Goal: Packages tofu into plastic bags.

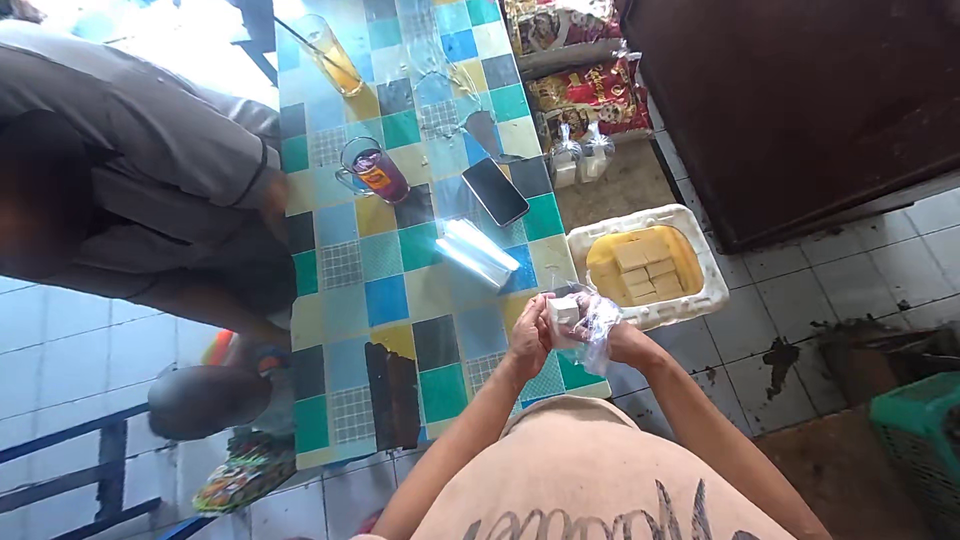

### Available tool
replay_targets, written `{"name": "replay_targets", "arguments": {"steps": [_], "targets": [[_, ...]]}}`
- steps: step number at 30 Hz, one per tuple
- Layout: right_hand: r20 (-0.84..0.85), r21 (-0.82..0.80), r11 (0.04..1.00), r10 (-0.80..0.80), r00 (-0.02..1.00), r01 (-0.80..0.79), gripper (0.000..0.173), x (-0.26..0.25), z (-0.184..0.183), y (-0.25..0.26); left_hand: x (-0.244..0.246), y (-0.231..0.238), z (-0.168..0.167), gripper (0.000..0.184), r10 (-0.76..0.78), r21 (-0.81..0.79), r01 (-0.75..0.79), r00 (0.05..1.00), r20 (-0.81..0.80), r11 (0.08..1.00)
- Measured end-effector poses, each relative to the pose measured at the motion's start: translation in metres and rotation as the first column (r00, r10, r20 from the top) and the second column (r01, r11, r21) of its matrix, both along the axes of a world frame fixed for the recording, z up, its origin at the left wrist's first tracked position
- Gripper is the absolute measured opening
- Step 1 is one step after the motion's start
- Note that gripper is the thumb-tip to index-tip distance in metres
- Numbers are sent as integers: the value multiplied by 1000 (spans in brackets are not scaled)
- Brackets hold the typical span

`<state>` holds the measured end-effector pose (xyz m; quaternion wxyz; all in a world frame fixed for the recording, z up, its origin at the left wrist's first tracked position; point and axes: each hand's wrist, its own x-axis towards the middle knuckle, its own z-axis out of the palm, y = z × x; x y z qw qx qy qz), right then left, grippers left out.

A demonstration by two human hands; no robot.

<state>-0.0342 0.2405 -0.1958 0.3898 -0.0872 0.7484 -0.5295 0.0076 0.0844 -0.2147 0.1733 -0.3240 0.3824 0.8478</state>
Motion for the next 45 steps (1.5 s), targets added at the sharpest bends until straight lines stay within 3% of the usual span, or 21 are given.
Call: {"name": "replay_targets", "arguments": {"steps": [4, 10, 13, 16, 19, 20, 22, 23, 24, 25, 27, 28, 29, 31, 34, 36, 39, 42, 45], "targets": [[-31, 48, 998, 50, 998, -49, 30, -1, 3, -8, 5, -2, -12, 65, -45, 88, 51, 997, -70, 995], [-276, 284, 948, -62, 959, 142, 42, 8, 1, -34, 6, -7, -28, 71, -13, 232, 23, 999, -45, 973], [-299, 344, 937, 53, 953, 55, 27, 13, 1, -40, 6, -6, -34, 69, 43, 284, -44, 999, 10, 958], [-212, 432, 894, 228, 950, -118, 26, 8, 12, -41, 3, -2, -40, 67, 82, 336, -95, 995, 50, 937], [-260, 464, 874, 294, 920, -148, 29, 9, 18, -37, 1, 0, -44, 64, 74, 307, -88, 996, 59, 948], [-360, 411, 906, 262, 895, -100, 28, 13, 17, -31, -1, 2, -45, 62, 88, 272, -103, 994, 69, 957], [-676, 167, 978, 23, 737, 123, 20, 22, 2, -19, -5, 2, -48, 58, 125, 210, -138, 989, 74, 968], [-748, 76, 969, -99, 656, 233, 18, 21, -4, -15, -7, 1, -50, 57, 141, 182, -154, 986, 86, 971], [-752, 56, 945, -173, 636, 323, 26, 18, -8, -10, -10, 1, -51, 56, 150, 151, -165, 983, 107, 975], [-665, 108, 928, -200, 719, 357, 48, 13, -9, -3, -12, 1, -51, 55, 151, 126, -166, 981, 119, 978], [-244, 217, 934, -229, 942, 284, 88, -3, -17, 11, -16, 2, -48, 55, 145, 75, -156, 981, 132, 985], [-41, 205, 949, -235, 971, 239, 90, -8, -26, 14, -18, 4, -47, 56, 137, 39, -143, 983, 121, 989], [83, 144, 963, -241, 967, 228, 81, -10, -37, 16, -20, 5, -47, 57, 114, -15, -113, 989, 98, 993], [156, 25, 965, -260, 953, 259, 54, -9, -50, 16, -25, 7, -46, 60, -13, -187, 22, 999, 48, 982], [67, 3, 944, -328, 942, 329, 44, -9, -61, 13, -28, 4, -53, 66, -222, -513, 225, 973, 67, 829], [73, 0, 944, -328, 942, 329, 45, -11, -71, 16, -22, -4, -59, 71, -263, -678, 272, 957, 120, 683], [155, -54, 966, -241, 958, 251, 62, -10, -82, 31, -1, -15, -68, 76, -224, -870, 168, 972, 68, 463], [215, -116, 979, -140, 966, 168, 77, -8, -72, 59, 31, -25, -89, 74, -268, -960, 35, 962, -43, 277], [301, -136, 990, 0, 954, 43, 54, -16, -61, 107, 53, -24, -115, 69, -281, -994, -11, 959, -42, 112]]}}
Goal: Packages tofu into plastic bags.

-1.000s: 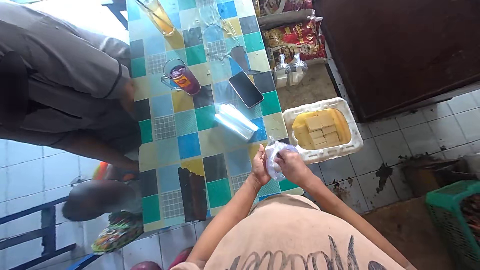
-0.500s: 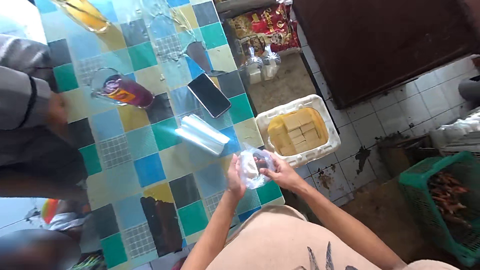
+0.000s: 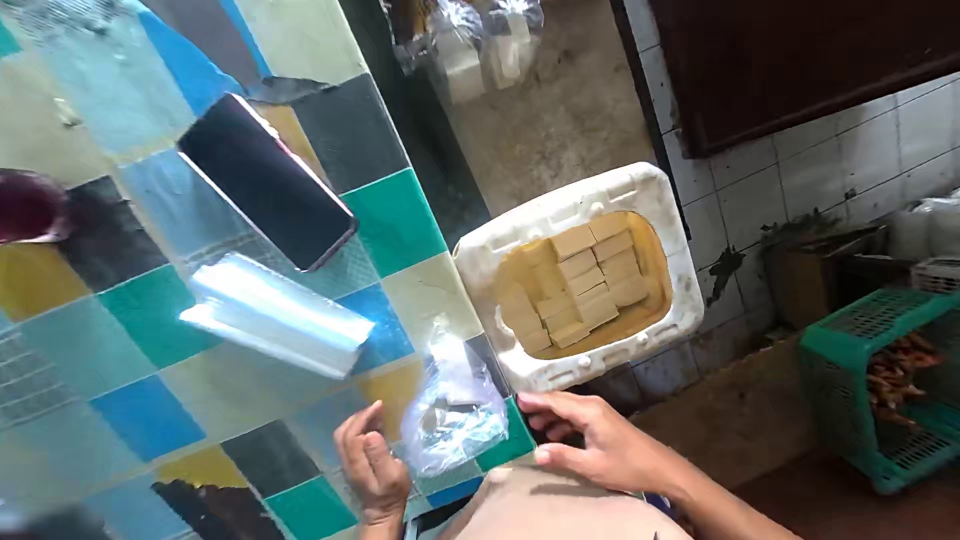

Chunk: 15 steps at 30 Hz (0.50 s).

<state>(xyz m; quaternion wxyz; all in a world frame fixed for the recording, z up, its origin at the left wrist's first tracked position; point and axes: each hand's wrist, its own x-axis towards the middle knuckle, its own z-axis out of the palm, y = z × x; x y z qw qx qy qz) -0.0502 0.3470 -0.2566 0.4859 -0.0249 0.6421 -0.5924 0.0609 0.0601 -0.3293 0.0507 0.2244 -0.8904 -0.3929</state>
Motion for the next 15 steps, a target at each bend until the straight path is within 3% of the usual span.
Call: {"name": "replay_targets", "arguments": {"steps": [2, 6, 11, 15], "targets": [[43, 13, 989, 148, 988, -149, 36, -10, 1, 41, 3, 1, -13, 61, -22, -133, 15, 999, -49, 991], [122, 158, 908, 372, 920, -388, 29, -47, 11, 115, 6, 3, -18, 60, -17, -213, 5, 998, -55, 977], [-27, 350, 908, 257, 966, -231, 35, -91, 14, 155, 1, 10, -12, 55, 45, -264, -47, 999, -14, 963], [-92, 390, 892, 286, 954, -229, 34, -119, 4, 136, -2, 9, -11, 59, 52, -235, -58, 998, -30, 970]]}}
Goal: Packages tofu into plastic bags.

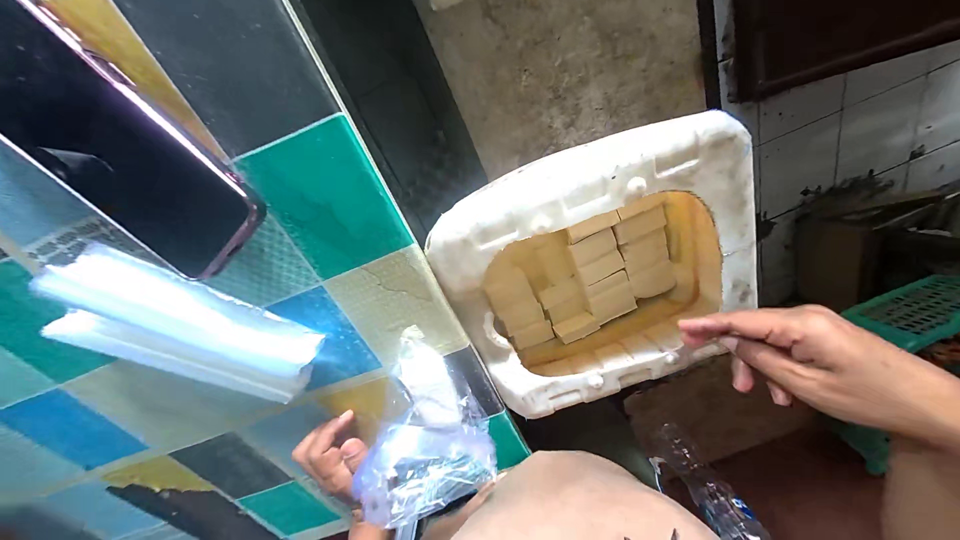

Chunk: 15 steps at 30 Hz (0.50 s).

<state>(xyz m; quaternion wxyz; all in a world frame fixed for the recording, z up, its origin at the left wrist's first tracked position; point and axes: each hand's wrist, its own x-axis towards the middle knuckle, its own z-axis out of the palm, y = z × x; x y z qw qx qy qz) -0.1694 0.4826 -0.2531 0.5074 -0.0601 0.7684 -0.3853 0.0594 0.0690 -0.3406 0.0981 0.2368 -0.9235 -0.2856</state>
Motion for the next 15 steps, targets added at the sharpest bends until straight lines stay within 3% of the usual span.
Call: {"name": "replay_targets", "arguments": {"steps": [4, 6, 8, 10, 13, 15], "targets": [[-23, -9, 1000, 22, 1000, -22, 26, -12, -28, -51, 4, -5, -5, 57, -10, 0, 10, 1000, -26, 1000], [-103, 97, 991, 107, 989, -97, 24, -17, -47, -72, 4, -6, -7, 56, -27, -24, 26, 999, -30, 999], [-153, 302, 941, 209, 966, -156, 33, -30, -61, -86, 3, -6, -9, 55, -31, -9, 31, 999, -42, 999], [-244, 433, 895, 230, 942, -106, 40, -42, -71, -95, 4, -7, -11, 54, -45, 4, 46, 997, -57, 999], [-320, 478, 873, 279, 905, -101, 44, -63, -87, -108, 3, -7, -11, 49, -69, -1, 69, 997, -45, 998], [-236, 530, 815, 409, 882, -236, 54, -77, -101, -119, 0, -6, -10, 45, -69, 13, 69, 996, -49, 997]]}}
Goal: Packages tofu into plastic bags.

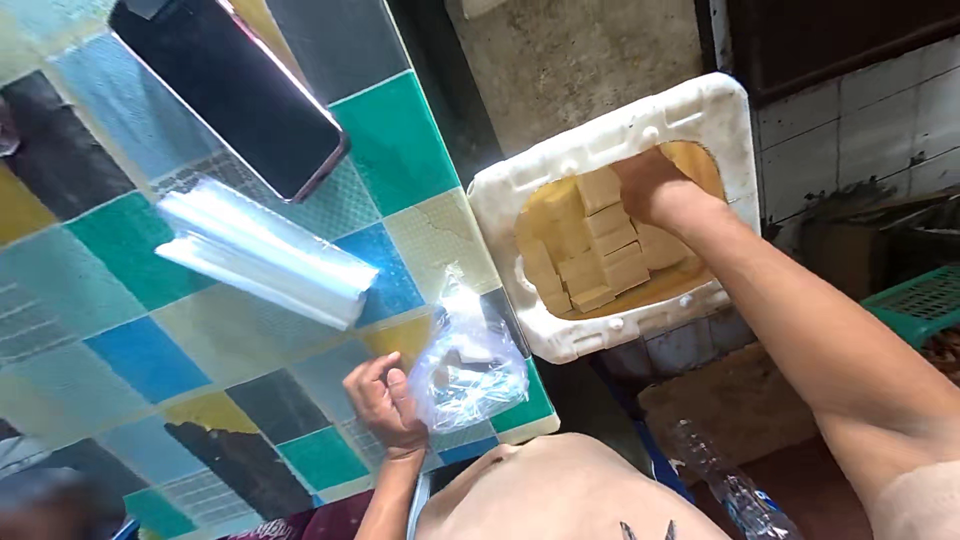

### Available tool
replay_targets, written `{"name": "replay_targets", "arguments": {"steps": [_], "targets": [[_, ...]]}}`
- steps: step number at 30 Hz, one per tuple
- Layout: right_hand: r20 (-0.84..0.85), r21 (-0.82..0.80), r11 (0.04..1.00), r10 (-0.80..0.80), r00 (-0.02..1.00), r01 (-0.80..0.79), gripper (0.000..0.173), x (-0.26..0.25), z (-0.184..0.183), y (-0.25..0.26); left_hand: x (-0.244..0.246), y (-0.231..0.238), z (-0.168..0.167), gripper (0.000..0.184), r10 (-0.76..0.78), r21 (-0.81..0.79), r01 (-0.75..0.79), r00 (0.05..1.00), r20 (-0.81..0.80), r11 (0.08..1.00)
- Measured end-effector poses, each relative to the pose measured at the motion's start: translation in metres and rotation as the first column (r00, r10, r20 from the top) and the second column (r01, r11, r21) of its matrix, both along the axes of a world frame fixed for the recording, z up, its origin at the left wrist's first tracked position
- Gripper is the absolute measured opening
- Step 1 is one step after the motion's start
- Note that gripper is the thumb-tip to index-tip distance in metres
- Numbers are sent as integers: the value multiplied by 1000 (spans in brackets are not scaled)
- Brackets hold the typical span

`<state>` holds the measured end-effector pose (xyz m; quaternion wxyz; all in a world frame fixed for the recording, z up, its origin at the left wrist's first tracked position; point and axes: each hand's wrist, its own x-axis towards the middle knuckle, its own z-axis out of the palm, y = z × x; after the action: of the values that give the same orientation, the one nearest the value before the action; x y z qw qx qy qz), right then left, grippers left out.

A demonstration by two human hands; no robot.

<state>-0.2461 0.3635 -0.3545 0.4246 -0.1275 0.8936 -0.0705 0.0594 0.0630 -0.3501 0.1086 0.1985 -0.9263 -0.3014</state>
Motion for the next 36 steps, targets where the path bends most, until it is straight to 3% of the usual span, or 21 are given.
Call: {"name": "replay_targets", "arguments": {"steps": [2, 6, 10, 16, 22, 28, 31, 36], "targets": [[32, 54, 991, 125, 992, -126, 54, -7, -10, -5, -2, 1, -1, 39, -1, 0, 1, 1000, -23, 1000], [-155, -19, 972, 228, 961, -234, 52, -3, -36, 5, -3, 1, -4, 33, 18, -2, -18, 998, -57, 1000], [-103, -36, 978, 200, 974, -205, 62, -2, -36, 4, -2, 1, -5, 34, 15, 4, -15, 998, -55, 1000], [-114, -100, 969, 215, 970, -226, 47, -11, -36, 8, -1, 2, -8, 34, 37, 35, -35, 997, -64, 999], [4, -40, 963, 268, 963, -268, 63, -19, -29, 4, -2, 3, -9, 33, 42, 29, -40, 996, -75, 999], [70, -83, 970, 235, 969, -229, 54, -25, -26, 4, -2, 2, -10, 32, 41, 43, -38, 996, -84, 998], [126, -44, 973, 231, 965, -227, 54, -27, -20, 5, -3, 2, -9, 34, 36, 44, -33, 996, -82, 998], [125, -131, 973, 206, 971, -189, 56, -27, -22, 11, -4, 3, -9, 36, 41, 36, -39, 996, -81, 999]]}}
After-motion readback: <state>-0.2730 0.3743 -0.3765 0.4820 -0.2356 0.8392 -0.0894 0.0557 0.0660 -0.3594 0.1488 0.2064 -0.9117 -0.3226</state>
